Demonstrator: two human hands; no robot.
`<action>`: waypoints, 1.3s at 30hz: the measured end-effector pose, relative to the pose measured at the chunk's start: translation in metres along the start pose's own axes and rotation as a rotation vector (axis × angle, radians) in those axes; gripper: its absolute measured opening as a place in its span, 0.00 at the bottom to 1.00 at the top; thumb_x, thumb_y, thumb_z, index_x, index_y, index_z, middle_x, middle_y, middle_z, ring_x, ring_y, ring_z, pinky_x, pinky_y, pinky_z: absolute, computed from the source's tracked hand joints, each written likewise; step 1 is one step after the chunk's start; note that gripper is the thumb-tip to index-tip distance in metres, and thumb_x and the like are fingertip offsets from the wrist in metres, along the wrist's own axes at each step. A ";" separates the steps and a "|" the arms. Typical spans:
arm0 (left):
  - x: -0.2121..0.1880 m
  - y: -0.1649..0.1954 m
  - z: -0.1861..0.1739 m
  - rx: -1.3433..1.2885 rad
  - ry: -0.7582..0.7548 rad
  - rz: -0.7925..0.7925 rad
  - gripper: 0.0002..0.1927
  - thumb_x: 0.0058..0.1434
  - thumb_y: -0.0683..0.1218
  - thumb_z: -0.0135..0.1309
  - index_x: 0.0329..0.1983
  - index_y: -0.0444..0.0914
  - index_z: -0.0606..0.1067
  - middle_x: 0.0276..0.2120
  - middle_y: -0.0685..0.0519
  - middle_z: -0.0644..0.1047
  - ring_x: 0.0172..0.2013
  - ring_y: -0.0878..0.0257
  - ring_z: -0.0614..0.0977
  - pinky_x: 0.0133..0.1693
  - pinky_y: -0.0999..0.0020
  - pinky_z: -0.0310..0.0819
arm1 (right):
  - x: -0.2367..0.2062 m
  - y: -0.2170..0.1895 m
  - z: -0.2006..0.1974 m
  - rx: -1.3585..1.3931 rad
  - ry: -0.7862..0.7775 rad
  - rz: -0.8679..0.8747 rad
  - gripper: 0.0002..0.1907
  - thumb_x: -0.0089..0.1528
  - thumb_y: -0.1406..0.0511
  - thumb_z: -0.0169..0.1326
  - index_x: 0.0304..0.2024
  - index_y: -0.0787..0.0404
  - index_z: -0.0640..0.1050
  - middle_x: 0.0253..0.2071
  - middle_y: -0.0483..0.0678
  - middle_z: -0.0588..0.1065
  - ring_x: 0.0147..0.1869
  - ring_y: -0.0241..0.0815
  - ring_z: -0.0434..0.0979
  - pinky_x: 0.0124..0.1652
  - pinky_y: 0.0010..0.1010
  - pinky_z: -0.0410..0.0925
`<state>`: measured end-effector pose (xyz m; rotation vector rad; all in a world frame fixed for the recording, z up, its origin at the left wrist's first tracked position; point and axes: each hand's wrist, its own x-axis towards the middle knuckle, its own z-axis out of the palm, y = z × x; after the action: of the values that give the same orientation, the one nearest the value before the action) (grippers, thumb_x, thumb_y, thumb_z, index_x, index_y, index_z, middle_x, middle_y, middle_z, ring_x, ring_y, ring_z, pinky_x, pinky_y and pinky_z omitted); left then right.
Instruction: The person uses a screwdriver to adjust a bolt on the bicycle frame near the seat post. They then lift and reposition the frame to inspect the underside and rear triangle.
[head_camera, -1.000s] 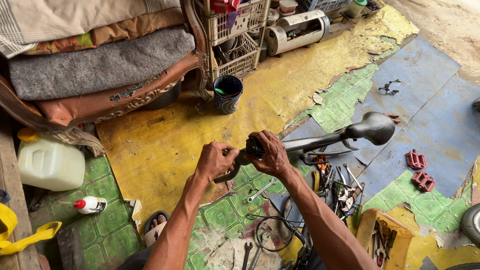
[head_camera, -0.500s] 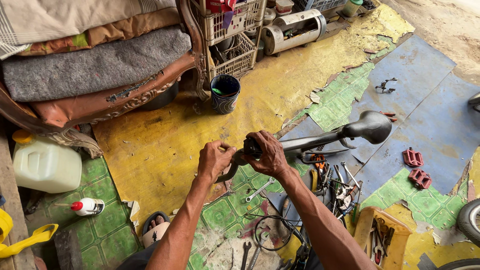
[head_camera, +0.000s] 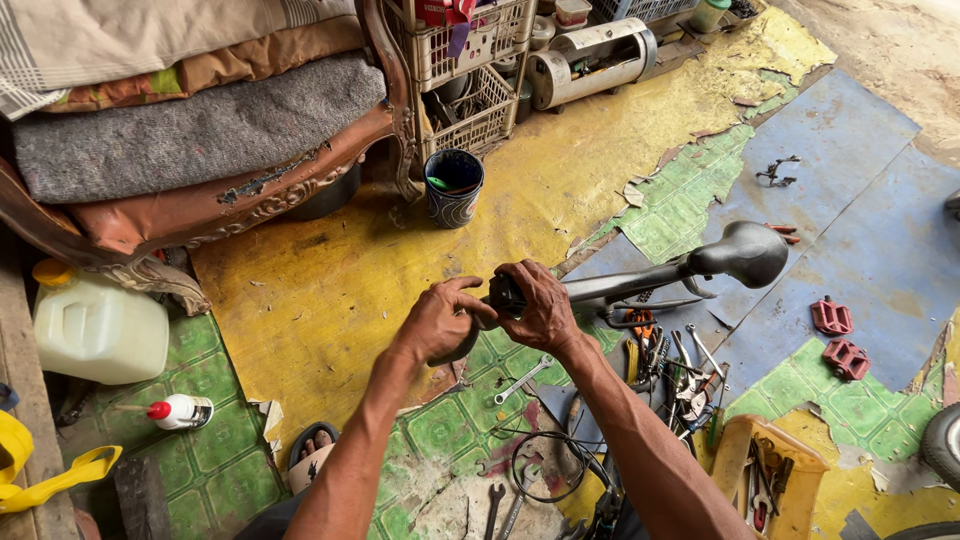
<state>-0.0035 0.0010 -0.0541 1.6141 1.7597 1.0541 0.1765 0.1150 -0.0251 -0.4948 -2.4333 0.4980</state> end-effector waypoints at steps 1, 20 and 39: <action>-0.002 -0.001 -0.005 -0.094 -0.078 -0.077 0.26 0.49 0.29 0.49 0.42 0.43 0.90 0.68 0.43 0.70 0.63 0.48 0.70 0.53 0.63 0.76 | 0.000 0.000 0.000 0.007 -0.001 0.006 0.29 0.52 0.57 0.69 0.52 0.58 0.73 0.42 0.51 0.74 0.46 0.55 0.76 0.45 0.43 0.69; -0.004 0.003 -0.006 0.092 0.100 -0.324 0.11 0.55 0.47 0.65 0.40 0.42 0.87 0.30 0.49 0.86 0.25 0.62 0.83 0.33 0.66 0.79 | 0.001 0.002 0.000 0.026 -0.018 0.028 0.30 0.51 0.57 0.70 0.51 0.57 0.73 0.40 0.51 0.73 0.44 0.55 0.75 0.45 0.43 0.69; 0.004 0.022 0.003 -0.282 0.325 -0.400 0.24 0.56 0.41 0.62 0.57 0.37 0.73 0.42 0.49 0.85 0.36 0.63 0.87 0.39 0.68 0.83 | 0.000 0.000 0.000 0.016 -0.032 0.044 0.30 0.50 0.56 0.70 0.51 0.57 0.74 0.40 0.50 0.74 0.44 0.55 0.75 0.45 0.44 0.69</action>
<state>0.0112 0.0052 -0.0368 0.9105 1.9264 1.3418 0.1764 0.1148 -0.0245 -0.5391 -2.4512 0.5470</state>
